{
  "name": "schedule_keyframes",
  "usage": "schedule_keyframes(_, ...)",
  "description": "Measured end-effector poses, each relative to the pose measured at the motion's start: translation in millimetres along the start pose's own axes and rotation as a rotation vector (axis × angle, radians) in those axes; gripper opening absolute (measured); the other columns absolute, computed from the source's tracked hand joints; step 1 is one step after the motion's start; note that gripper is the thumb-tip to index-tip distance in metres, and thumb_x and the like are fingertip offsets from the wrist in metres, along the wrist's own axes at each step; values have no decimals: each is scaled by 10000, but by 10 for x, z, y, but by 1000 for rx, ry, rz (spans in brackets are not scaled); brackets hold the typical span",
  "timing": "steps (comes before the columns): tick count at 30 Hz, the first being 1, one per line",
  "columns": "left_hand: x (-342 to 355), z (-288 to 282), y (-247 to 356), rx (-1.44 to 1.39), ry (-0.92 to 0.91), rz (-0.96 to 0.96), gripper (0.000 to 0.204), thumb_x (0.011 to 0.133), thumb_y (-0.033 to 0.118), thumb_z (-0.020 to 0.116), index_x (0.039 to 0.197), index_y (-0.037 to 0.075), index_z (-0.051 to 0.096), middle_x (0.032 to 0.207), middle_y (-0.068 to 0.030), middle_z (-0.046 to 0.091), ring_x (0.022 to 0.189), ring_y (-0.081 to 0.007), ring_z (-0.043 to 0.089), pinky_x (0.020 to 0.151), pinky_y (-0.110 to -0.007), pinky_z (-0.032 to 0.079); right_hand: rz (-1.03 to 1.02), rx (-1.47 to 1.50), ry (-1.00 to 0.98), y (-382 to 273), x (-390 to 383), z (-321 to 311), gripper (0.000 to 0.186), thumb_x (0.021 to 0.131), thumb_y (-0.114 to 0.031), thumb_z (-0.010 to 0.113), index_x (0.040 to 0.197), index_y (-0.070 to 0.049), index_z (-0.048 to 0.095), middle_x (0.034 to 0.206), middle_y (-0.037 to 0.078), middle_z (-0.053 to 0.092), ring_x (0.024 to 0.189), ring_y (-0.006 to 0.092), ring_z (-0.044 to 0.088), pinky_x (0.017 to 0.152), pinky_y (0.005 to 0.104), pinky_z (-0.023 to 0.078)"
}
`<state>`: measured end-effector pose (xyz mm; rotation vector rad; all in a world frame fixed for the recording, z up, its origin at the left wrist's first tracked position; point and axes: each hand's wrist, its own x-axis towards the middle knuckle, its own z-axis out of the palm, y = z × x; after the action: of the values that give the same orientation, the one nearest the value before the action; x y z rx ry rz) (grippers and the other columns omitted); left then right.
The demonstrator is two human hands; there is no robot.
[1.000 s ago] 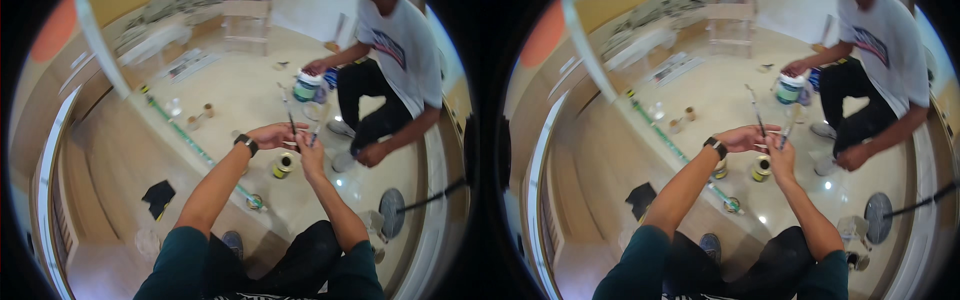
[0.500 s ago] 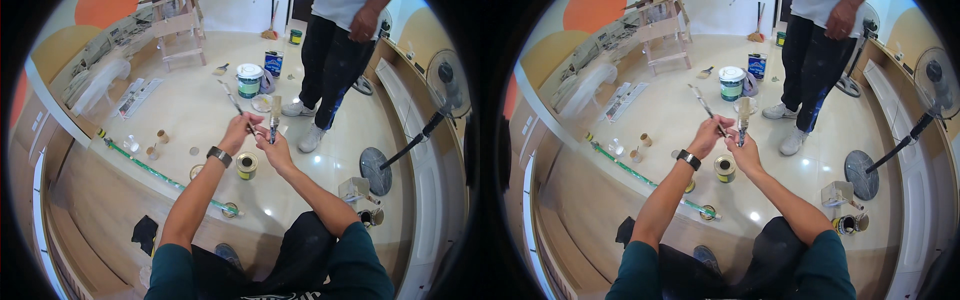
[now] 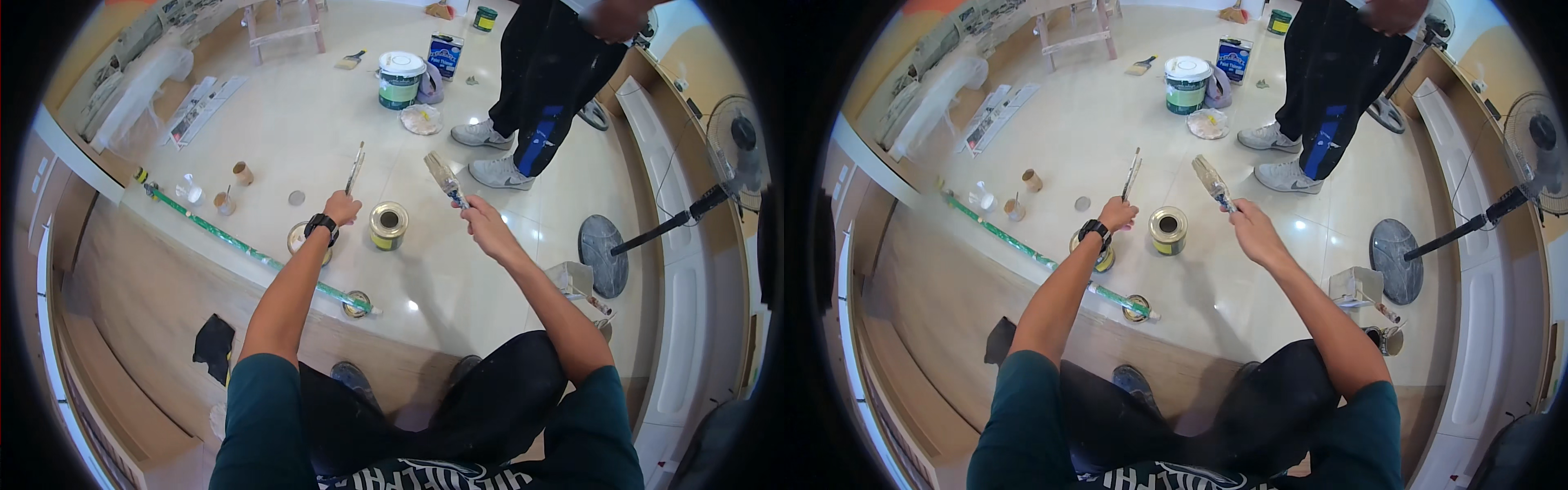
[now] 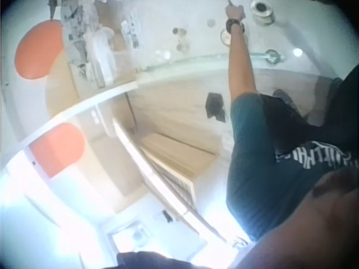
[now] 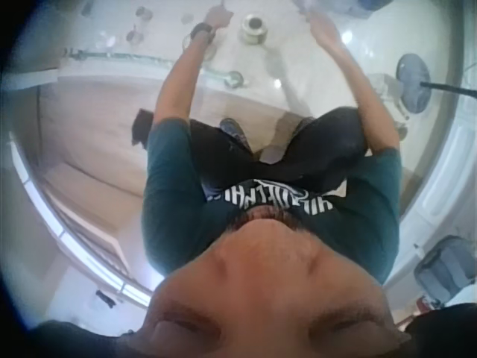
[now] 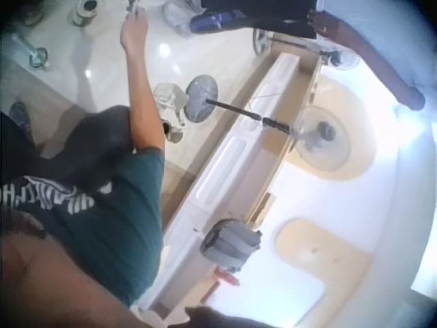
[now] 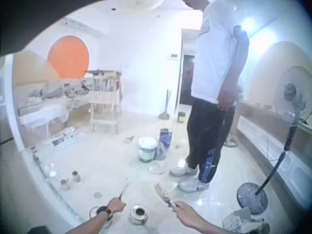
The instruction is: The person mixes different colors of paint in small containers using a stirring stick and brushes, then transfers paint between cans by hand.
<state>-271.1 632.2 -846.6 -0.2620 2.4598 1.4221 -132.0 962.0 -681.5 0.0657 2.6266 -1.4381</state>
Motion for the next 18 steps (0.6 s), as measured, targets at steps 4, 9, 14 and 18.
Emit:
schedule_keyframes(4,305,266,-287,12,-49,173,245,931,185,571,1011,-38,634,903,-201,722,781,-286,738,700,-391,594,7,-42,4,-69,-160,-138,329,1007,-257,555,1251,-70,672,879,26,596,771,122,540,684,291,448)
schedule_keyframes(9,678,119,-528,222,9,398,169,907,75,565,813,84,425,1041,-137,739,773,-168,686,631,-351,587,36,171,-34,-123,-129,-209,340,978,-249,697,1220,-11,688,904,17,668,751,94,597,634,264,486)
schedule_keyframes(14,334,621,-211,92,-296,260,269,874,57,662,788,103,411,950,-112,750,782,-168,718,576,-328,567,62,178,66,236,-211,-479,309,935,-208,767,1149,9,714,870,15,696,739,87,619,651,244,509)
schedule_keyframes(18,127,414,-355,167,-350,262,217,805,108,738,783,56,528,848,-114,741,745,-209,707,628,-353,551,-57,25,-30,93,7,-331,252,921,-166,789,1105,-5,730,869,20,704,760,84,632,696,242,525)
